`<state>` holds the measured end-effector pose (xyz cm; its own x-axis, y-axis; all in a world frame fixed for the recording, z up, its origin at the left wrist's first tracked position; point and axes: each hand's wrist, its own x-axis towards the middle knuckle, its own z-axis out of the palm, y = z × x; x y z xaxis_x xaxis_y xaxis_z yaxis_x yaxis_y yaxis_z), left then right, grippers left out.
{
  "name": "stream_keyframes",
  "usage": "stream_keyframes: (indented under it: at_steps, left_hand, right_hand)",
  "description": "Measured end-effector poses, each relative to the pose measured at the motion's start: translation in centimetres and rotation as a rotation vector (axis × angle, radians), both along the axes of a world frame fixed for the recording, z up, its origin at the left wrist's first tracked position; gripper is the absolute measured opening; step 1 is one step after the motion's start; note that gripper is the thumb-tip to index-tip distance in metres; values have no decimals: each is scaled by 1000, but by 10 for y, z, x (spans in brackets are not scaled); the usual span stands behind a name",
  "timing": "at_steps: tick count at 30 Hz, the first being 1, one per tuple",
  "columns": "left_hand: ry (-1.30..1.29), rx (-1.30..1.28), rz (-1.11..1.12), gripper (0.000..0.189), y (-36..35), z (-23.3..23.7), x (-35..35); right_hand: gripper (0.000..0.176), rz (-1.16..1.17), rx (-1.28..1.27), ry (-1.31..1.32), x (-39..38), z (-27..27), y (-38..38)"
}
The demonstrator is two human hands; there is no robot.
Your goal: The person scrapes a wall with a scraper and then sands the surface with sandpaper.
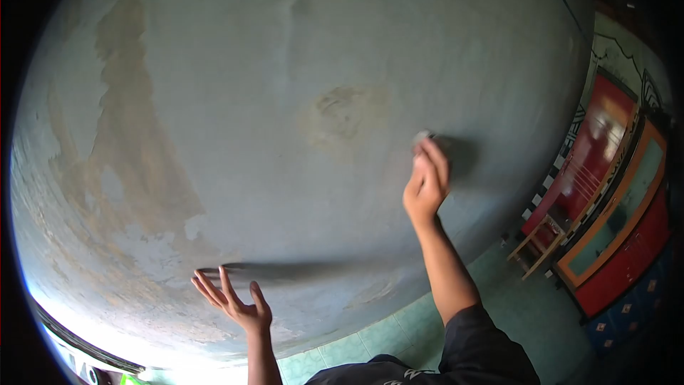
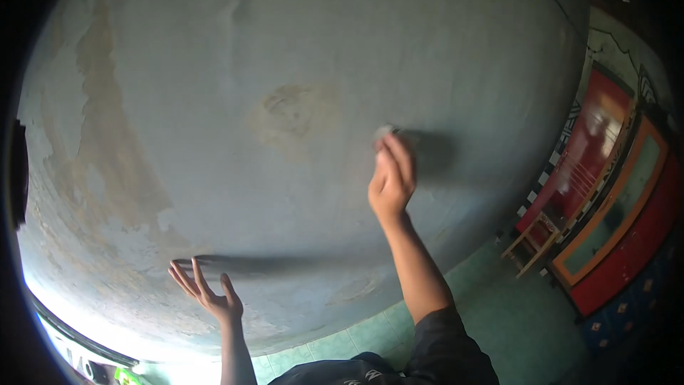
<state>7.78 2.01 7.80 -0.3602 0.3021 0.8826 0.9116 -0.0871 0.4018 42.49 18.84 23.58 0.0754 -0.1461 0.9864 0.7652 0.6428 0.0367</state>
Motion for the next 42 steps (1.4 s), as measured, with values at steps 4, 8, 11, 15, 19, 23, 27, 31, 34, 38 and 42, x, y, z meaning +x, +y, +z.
stream_keyframes:
  at_steps: [4, 8, 11, 15, 19, 23, 27, 31, 34, 38, 42]
  left_hand:
    - [-43, 2, -36, 62, 17, -2, 49]
    - [-82, 13, -79, 65, 36, -2, 114]
    - [-84, 6, -88, 65, 56, 0, 178]
    - [-45, -62, -65, 73, 81, 9, 233]
    - [-97, -122, -8, 79, 100, -4, 278]
    - [-93, -119, 44, 80, 104, -4, 293]
    - [-104, -157, 92, 85, 106, -12, 295]
    - [-125, -200, 115, 91, 114, -14, 294]
    - [-173, -246, 111, 95, 120, -14, 299]
    - [-250, -257, 143, 96, 127, -12, 308]
    - [-270, -263, 69, 92, 118, -8, 309]
  right_hand:
    - [17, -89, 76, -133, 58, -27, 17]
    - [11, -109, -245, 782, 153, -30, 48]
    - [8, -125, -65, 200, 152, -39, 41]
    - [9, -79, -144, 160, 217, -34, 60]
    - [8, -100, -280, 587, 278, -41, 80]
    - [10, -51, -110, 42, 262, -71, 74]
    - [6, -101, -250, 574, 315, -76, 103]
    - [4, -54, -252, 391, 283, -72, 86]
    - [4, -15, -130, -71, 272, -80, 77]
    - [6, 66, -318, 681, 303, -83, 100]
    - [5, 17, -308, 620, 263, -78, 87]
